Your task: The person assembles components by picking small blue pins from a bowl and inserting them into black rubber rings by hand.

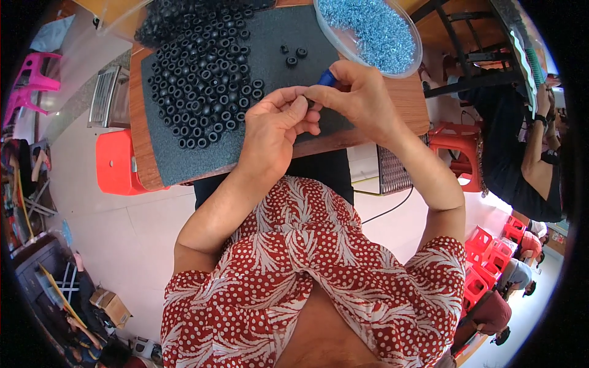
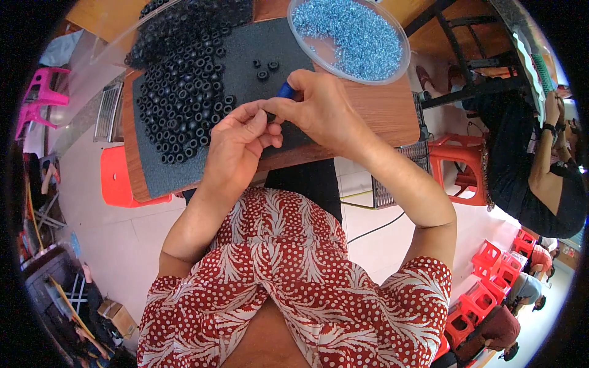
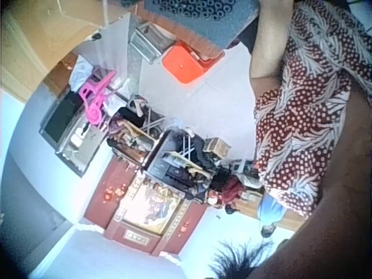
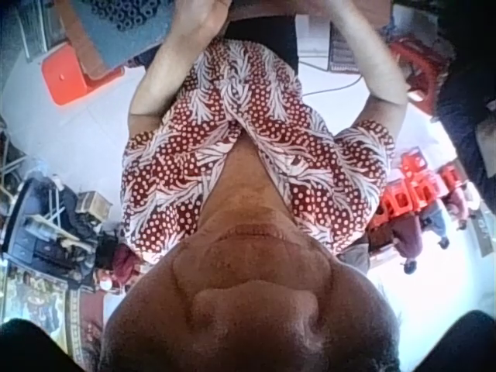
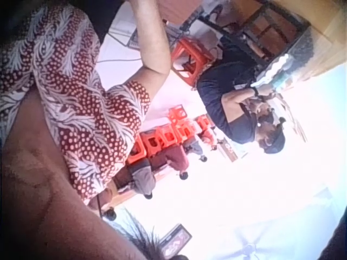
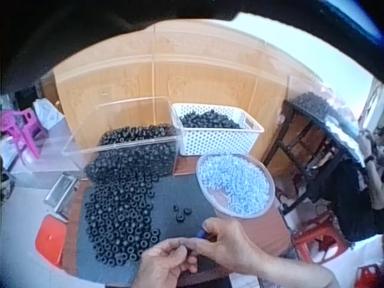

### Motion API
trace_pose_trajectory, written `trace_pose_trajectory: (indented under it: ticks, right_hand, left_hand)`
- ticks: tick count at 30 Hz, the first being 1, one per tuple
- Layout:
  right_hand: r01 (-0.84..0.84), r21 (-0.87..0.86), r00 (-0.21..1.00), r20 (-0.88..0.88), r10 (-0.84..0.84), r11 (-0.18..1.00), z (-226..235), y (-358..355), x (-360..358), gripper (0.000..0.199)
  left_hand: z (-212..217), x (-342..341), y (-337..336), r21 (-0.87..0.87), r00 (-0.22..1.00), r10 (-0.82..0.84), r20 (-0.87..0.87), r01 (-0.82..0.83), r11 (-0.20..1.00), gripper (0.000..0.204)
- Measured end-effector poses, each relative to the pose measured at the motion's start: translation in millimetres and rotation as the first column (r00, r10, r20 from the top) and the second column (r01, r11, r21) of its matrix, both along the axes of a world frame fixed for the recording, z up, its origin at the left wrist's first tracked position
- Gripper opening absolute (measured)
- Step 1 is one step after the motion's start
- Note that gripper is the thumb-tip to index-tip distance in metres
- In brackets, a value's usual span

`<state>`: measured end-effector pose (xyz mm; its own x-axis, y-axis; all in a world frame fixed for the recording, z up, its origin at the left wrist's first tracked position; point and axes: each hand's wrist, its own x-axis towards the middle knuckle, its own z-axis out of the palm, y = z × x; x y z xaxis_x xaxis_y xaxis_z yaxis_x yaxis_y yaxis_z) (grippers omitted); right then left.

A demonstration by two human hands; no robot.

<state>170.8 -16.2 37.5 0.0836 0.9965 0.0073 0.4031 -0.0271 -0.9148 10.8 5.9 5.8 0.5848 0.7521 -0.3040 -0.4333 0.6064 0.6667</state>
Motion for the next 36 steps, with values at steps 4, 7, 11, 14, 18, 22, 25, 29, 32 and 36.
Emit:
trace_pose_trajectory:
  ticks: [4,7,11,14,18,22,25,29,32,36]
  right_hand:
    - [-0.039,0.023,0.999,-0.007,0.039,0.999,-6,4,5,0.032]
    - [-0.032,0.116,0.945,0.328,-0.008,0.993,10,18,7,0.027]
    - [-0.191,0.393,0.745,0.654,-0.128,0.899,-6,57,3,0.020]
    - [-0.262,0.442,0.528,0.810,-0.256,0.858,-19,76,-4,0.016]
    - [-0.311,0.304,0.377,0.909,-0.177,0.900,-21,87,-11,0.012]
    - [-0.365,0.259,0.351,0.928,-0.125,0.894,-24,90,-15,0.014]
    - [-0.383,0.363,0.495,0.857,-0.143,0.849,-22,88,-8,0.016]
    - [-0.290,0.396,0.647,0.752,-0.127,0.871,-1,68,7,0.019]
    - [-0.194,0.354,0.880,0.476,0.002,0.915,6,39,14,0.018]
    - [-0.110,0.137,0.979,0.186,0.083,0.985,16,8,17,0.019]
  left_hand:
    - [-4,-5,0,0.006,0.997,0.021,0.076,-0.022,1.000,0.018]
    - [-5,-11,0,0.006,0.996,-0.001,0.093,0.000,1.000,0.018]
    - [-7,-12,0,0.018,0.994,-0.040,0.106,0.038,0.999,0.019]
    - [-7,-11,-1,0.004,0.995,-0.034,0.092,0.034,0.999,0.019]
    - [-8,-10,-1,-0.011,0.993,-0.019,0.113,0.020,1.000,0.019]
    - [-10,-9,-2,0.011,0.995,-0.013,0.102,0.012,1.000,0.019]
    - [-11,-8,-2,0.010,0.995,-0.015,0.102,0.014,1.000,0.019]
    - [-14,-7,0,0.012,0.992,-0.026,0.127,0.025,1.000,0.020]
    - [-15,-9,2,-0.015,0.978,-0.026,0.209,0.030,0.999,0.021]
    - [-14,-8,7,-0.012,0.978,-0.028,0.208,0.032,0.999,0.020]
